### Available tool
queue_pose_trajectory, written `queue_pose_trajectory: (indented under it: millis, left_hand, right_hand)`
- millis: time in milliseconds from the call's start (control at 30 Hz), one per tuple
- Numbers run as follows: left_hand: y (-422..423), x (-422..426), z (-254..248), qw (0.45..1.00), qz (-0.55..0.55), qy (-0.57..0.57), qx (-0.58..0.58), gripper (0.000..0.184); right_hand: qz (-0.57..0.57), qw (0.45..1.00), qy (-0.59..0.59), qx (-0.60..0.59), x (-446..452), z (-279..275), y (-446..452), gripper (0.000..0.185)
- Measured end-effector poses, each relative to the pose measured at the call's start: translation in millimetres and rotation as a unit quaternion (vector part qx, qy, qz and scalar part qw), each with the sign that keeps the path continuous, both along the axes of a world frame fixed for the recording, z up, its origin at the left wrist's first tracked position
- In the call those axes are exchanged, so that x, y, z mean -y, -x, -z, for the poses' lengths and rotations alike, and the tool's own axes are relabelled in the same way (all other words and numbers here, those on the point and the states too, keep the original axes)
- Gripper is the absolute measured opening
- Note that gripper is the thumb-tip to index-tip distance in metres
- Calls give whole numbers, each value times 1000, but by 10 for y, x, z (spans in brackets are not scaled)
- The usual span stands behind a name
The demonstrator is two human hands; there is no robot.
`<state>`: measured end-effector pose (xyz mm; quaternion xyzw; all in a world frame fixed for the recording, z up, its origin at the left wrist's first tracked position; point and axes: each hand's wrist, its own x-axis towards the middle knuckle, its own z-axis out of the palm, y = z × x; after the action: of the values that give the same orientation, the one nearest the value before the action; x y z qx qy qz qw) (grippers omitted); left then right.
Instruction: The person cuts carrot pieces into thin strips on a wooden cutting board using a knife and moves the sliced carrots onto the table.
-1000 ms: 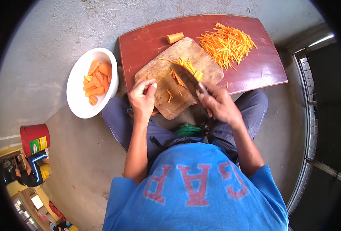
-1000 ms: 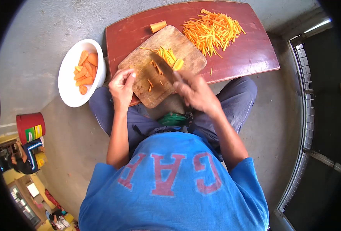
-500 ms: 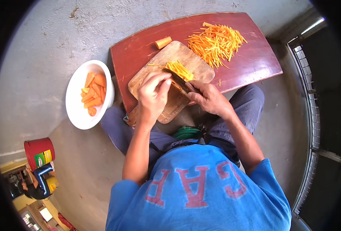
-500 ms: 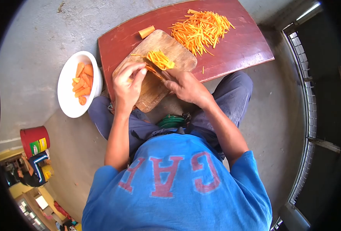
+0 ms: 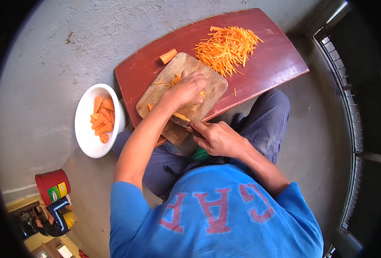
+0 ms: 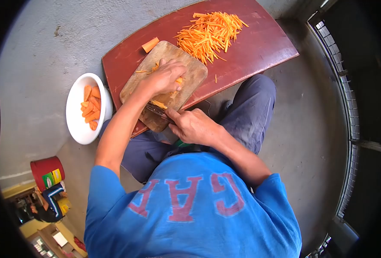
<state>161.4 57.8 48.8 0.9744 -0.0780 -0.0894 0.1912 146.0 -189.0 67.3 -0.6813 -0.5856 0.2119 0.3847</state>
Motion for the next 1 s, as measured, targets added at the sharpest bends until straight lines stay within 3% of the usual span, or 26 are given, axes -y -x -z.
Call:
queue_pose_trajectory:
  millis: [133, 233, 333, 433, 667, 833, 1000]
  left_hand:
    - [-5, 21, -4, 999, -9, 18, 35, 28]
    - [-95, 36, -56, 989, -81, 108, 54, 20]
    - [-187, -108, -25, 947, -165, 275, 35, 19]
    - [-185, -222, 18, 906, -206, 363, 65, 21]
    - [-25, -319, -306, 831, -261, 477, 120, 27]
    - [490, -388, -709, 717, -285, 584, 252, 30]
    - [1375, -361, -592, 610, -331, 660, 287, 29]
  right_hand:
    - [-3, 1000, -8, -20, -28, 14, -20, 41]
    - [6, 999, -12, -48, -64, 57, -34, 40]
    - [29, 995, 6, -94, -77, 51, -58, 40]
    - [49, 991, 16, -122, -107, 11, -65, 37]
    - [39, 979, 40, -196, -482, 22, -101, 37]
    - [42, 985, 36, -161, -731, 52, -220, 36]
    - [95, 992, 17, -80, -808, 169, -473, 39]
